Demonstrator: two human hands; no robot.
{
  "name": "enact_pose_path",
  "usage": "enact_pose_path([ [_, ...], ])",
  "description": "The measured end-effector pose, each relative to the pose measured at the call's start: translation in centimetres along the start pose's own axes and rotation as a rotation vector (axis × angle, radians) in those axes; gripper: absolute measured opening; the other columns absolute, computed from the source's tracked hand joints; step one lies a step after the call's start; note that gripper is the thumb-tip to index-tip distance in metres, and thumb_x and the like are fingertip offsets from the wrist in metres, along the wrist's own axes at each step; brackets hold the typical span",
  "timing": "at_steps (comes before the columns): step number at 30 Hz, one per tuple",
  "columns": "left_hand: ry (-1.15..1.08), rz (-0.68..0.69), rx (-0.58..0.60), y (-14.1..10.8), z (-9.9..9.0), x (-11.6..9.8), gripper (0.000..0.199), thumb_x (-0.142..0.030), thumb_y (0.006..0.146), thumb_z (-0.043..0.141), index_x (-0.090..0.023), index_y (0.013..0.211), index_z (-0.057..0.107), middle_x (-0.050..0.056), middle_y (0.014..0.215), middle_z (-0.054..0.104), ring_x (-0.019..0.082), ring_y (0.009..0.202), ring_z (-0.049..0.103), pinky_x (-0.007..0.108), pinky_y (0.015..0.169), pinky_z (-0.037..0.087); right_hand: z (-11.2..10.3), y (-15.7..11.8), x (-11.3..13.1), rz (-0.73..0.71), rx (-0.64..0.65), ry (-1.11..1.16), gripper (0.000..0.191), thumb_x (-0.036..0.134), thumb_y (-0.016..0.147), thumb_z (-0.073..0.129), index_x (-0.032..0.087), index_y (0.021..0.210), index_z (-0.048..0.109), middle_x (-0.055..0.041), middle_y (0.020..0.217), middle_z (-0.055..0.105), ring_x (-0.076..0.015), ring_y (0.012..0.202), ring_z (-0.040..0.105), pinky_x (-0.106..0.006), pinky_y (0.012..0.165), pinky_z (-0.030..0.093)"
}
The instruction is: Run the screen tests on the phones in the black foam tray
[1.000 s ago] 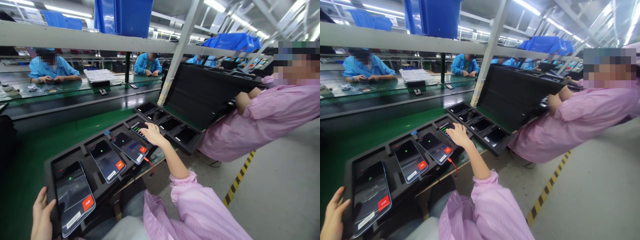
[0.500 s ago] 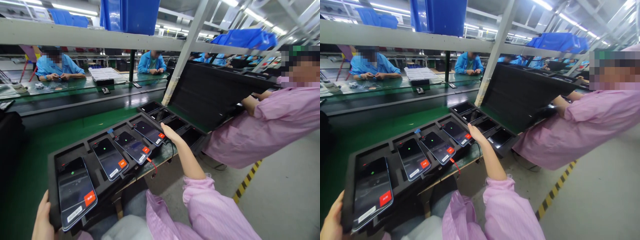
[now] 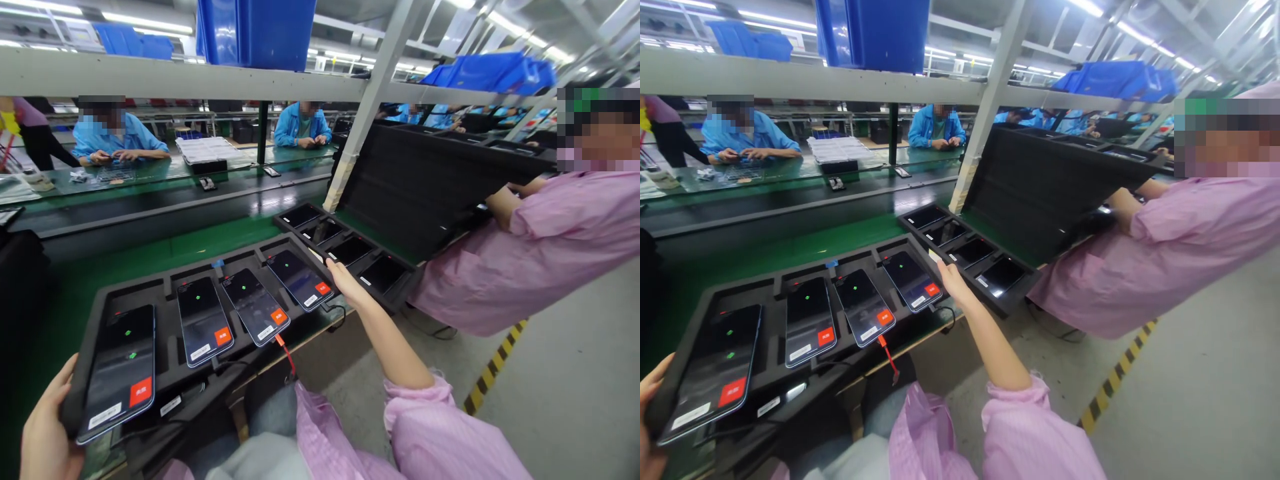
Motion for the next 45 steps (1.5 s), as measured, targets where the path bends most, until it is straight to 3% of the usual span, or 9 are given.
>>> enact_pose_path([
  [2,-0.072,0.080,-0.032,0.2,0.0,0.5,0.049,-0.025,0.061,0.053,-0.031,0.108,0.064,-0.009,0.114,0.063,0.017,0.107,0.057,0.018,0.078,0.050,0.4,-0.3,0.0,0.030,-0.067,0.106,0.047,0.067,0.074,0.045,0.021,0.064,0.047,-0.0018,0.065,0.055,-0.0186,0.069,0.056,-0.031,0.063,0.045],
  [5,-0.184,0.295,-0.095,0.8,0.1,1.3,0.055,-0.019,0.054,0.050,-0.022,0.106,0.065,-0.005,0.111,0.065,0.021,0.110,0.055,0.029,0.100,0.040,0.9,-0.7,0.2,0.053,-0.153,0.267,0.050,0.072,0.063,0.053,0.022,0.062,0.044,0.0011,0.062,0.051,-0.0167,0.065,0.052,-0.030,0.061,0.043],
  [8,-0.250,0.416,-0.149,1.6,-0.2,1.9,0.059,-0.018,0.049,0.049,-0.018,0.105,0.065,-0.001,0.109,0.066,0.026,0.111,0.055,0.038,0.102,0.040,1.2,-1.0,0.7,0.051,-0.187,0.400,0.053,0.073,0.057,0.057,0.022,0.059,0.043,0.0028,0.059,0.048,-0.0151,0.061,0.050,-0.028,0.058,0.041],
  [12,-0.262,0.478,-0.120,1.9,-0.4,1.9,0.059,-0.021,0.052,0.047,-0.017,0.108,0.064,-0.002,0.110,0.065,0.027,0.113,0.053,0.039,0.104,0.038,1.3,-1.1,1.3,0.059,-0.199,0.511,0.053,0.070,0.055,0.062,0.022,0.056,0.040,0.0041,0.057,0.047,-0.0132,0.058,0.047,-0.027,0.056,0.039],
  [20,-0.216,0.274,-0.112,1.5,-0.9,1.4,0.057,-0.022,0.058,0.046,-0.019,0.113,0.061,-0.004,0.114,0.063,0.025,0.115,0.051,0.037,0.104,0.037,1.1,-2.2,2.7,0.036,-0.168,0.572,0.045,0.058,0.053,0.071,0.022,0.059,0.045,0.0051,0.058,0.048,-0.0125,0.060,0.047,-0.028,0.061,0.040],
  [26,-0.226,0.032,-0.146,2.1,-3.6,0.5,0.051,-0.030,0.071,0.043,-0.014,0.118,0.057,-0.001,0.112,0.064,0.022,0.114,0.052,0.035,0.102,0.039,2.0,-5.3,6.6,-0.137,0.021,0.584,0.034,0.043,0.059,0.071,0.024,0.081,0.053,0.0026,0.078,0.055,-0.0144,0.072,0.053,-0.031,0.072,0.042],
  [32,-0.290,0.085,-0.185,2.1,-5.5,1.1,0.052,-0.027,0.071,0.043,-0.009,0.119,0.055,0.001,0.110,0.065,0.020,0.112,0.054,0.029,0.103,0.037,2.7,-6.0,8.3,-0.179,0.099,0.572,0.031,0.042,0.064,0.069,0.025,0.084,0.052,0.0017,0.081,0.054,-0.0145,0.073,0.054,-0.033,0.073,0.044],
  [40,-0.290,0.087,-0.132,1.3,-4.7,1.3,0.052,-0.029,0.070,0.044,-0.012,0.118,0.057,0.002,0.113,0.065,0.022,0.113,0.053,0.031,0.102,0.038,1.6,-5.2,6.5,-0.111,0.065,0.605,0.032,0.040,0.058,0.072,0.024,0.080,0.056,0.0019,0.078,0.057,-0.0151,0.075,0.056,-0.031,0.072,0.044],
  [45,-0.119,0.023,-0.056,-2.2,-1.9,-0.6,0.047,-0.036,0.076,0.043,-0.025,0.119,0.057,-0.003,0.123,0.059,0.022,0.112,0.054,0.036,0.098,0.043,-1.9,-3.6,1.3,0.061,-0.107,0.617,0.035,0.042,0.049,0.074,0.023,0.074,0.058,0.0021,0.068,0.058,-0.0145,0.060,0.053,-0.027,0.055,0.040],
])
Point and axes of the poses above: each hand's wrist, its own y-axis towards the middle knuckle, its own z-axis out of the palm, x = y × z, the point moved 1 cm from there along y, towards the middle knuckle
